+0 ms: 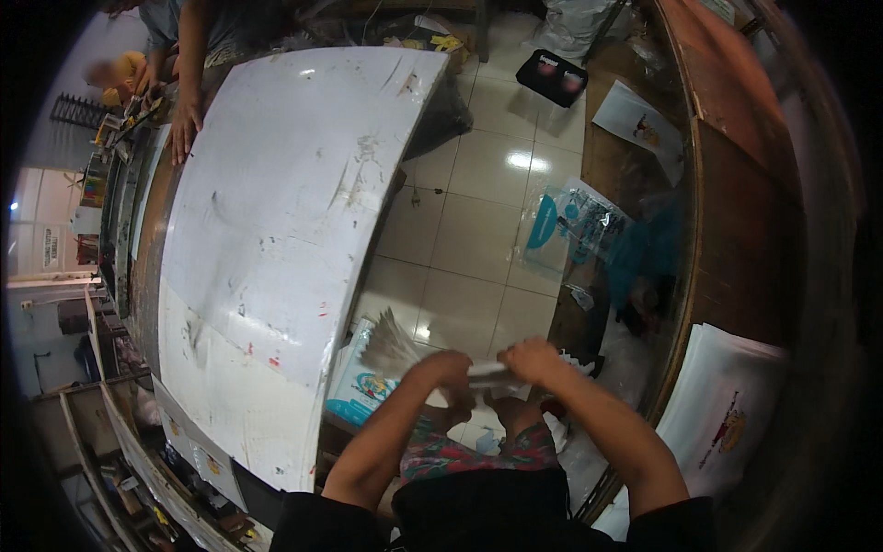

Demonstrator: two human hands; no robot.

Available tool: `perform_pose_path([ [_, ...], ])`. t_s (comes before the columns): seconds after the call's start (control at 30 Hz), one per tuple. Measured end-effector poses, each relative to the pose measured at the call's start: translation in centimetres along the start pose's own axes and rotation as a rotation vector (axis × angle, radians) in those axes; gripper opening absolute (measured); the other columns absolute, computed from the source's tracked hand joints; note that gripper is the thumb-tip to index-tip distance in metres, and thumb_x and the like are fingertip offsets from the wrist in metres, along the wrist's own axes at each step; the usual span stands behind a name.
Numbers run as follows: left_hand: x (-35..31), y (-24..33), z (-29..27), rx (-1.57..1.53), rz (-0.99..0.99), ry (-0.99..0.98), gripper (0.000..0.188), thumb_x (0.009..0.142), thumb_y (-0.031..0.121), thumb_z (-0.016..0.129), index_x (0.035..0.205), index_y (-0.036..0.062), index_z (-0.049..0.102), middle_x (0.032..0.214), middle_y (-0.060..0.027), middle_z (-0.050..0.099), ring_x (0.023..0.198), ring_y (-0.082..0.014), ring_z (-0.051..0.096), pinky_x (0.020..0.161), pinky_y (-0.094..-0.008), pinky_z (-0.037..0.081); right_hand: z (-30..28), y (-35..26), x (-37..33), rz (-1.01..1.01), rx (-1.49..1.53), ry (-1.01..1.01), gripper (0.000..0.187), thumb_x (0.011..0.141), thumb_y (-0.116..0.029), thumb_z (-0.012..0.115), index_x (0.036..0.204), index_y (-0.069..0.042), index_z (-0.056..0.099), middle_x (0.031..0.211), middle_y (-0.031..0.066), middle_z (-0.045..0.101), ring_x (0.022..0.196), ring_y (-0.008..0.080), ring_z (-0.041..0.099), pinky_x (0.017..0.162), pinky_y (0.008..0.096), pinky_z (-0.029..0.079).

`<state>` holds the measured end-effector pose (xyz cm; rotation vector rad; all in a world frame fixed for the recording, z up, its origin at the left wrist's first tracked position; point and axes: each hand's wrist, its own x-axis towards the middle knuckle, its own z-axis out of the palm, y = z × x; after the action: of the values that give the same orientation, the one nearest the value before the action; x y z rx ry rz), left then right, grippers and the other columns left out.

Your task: The person sits on the floor and folds a stack of white plastic shopping bags. They smooth each bag, fold it into a smaller rectangle, and place it into a clear bubble mailer. The person then seals the mailer and places it on the floor.

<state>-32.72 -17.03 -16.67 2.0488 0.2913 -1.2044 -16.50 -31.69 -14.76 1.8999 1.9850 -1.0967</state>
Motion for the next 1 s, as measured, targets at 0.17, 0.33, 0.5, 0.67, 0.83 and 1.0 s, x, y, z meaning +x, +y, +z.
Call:
perform_pose_path([
  [0.17, 3.3, -3.0, -9.1, 0.103, 0.036, 0.224, 0.037, 0.078, 0.017, 0.063, 0.113, 0.0075, 0.068, 0.105, -0.0205, 0.069, 0.099, -0.0364, 0.067, 0.088, -0.0440, 0.052, -6.7, 5.3, 5.1, 0.073, -0.144, 0.123, 0.029, 0.089, -0.016, 0.054, 0.114, -0.020, 0.068, 0.102, 0.0087, 0.071, 0.098, 0.0293, 0.069, 0.081, 0.0442, 0.053],
  [0.33, 5.3, -3.8, -15.4, 0.195, 0.052, 0.416, 0.033, 0.080, 0.010, 0.062, 0.112, 0.0084, 0.068, 0.106, -0.0177, 0.069, 0.102, -0.0351, 0.066, 0.088, -0.0433, 0.052, -9.0, 8.9, 7.8, 0.114, -0.319, 0.393, 0.024, 0.087, -0.014, 0.056, 0.108, -0.016, 0.068, 0.095, 0.0069, 0.072, 0.087, 0.0266, 0.070, 0.073, 0.0389, 0.055],
  [0.5, 7.6, -5.6, -14.2, 0.435, 0.100, 0.663, 0.024, 0.079, 0.008, 0.063, 0.102, 0.0009, 0.062, 0.102, -0.0179, 0.067, 0.099, -0.0359, 0.065, 0.086, -0.0469, 0.051, -5.1, 9.9, 10.2, 0.150, -0.472, 0.658, 0.017, 0.082, -0.011, 0.059, 0.098, -0.011, 0.064, 0.083, 0.0066, 0.069, 0.077, 0.0267, 0.068, 0.068, 0.0392, 0.053],
  [0.67, 18.8, -13.0, -2.9, 0.439, 0.206, 1.020, 0.019, 0.074, 0.006, 0.064, 0.093, 0.0022, 0.059, 0.087, -0.0160, 0.063, 0.086, -0.0342, 0.064, 0.078, -0.0486, 0.051, 9.1, 10.8, 15.7, 0.075, -0.483, 0.900, 0.025, 0.077, -0.013, 0.060, 0.101, -0.005, 0.059, 0.086, 0.0066, 0.060, 0.079, 0.0216, 0.063, 0.068, 0.0365, 0.049],
  [0.83, 31.8, -21.8, 11.1, 0.498, 0.158, 0.938, 0.009, 0.081, 0.011, 0.058, 0.088, 0.0059, 0.062, 0.085, -0.0115, 0.064, 0.082, -0.0273, 0.064, 0.074, -0.0419, 0.049, 29.6, 13.4, 25.5, 0.040, -0.411, 0.744, 0.029, 0.077, -0.015, 0.060, 0.103, -0.003, 0.059, 0.087, 0.0059, 0.059, 0.078, 0.0211, 0.062, 0.068, 0.0354, 0.048],
  [1.0, 36.7, -25.5, 22.9, 0.354, 0.131, 0.898, 0.015, 0.084, 0.013, 0.055, 0.093, 0.0051, 0.063, 0.088, -0.0104, 0.064, 0.085, -0.0251, 0.064, 0.081, -0.0400, 0.048, 39.0, 10.7, 26.6, 0.011, -0.240, 0.526, 0.021, 0.081, -0.011, 0.058, 0.101, -0.005, 0.059, 0.085, 0.0065, 0.063, 0.076, 0.0239, 0.067, 0.067, 0.0380, 0.049],
])
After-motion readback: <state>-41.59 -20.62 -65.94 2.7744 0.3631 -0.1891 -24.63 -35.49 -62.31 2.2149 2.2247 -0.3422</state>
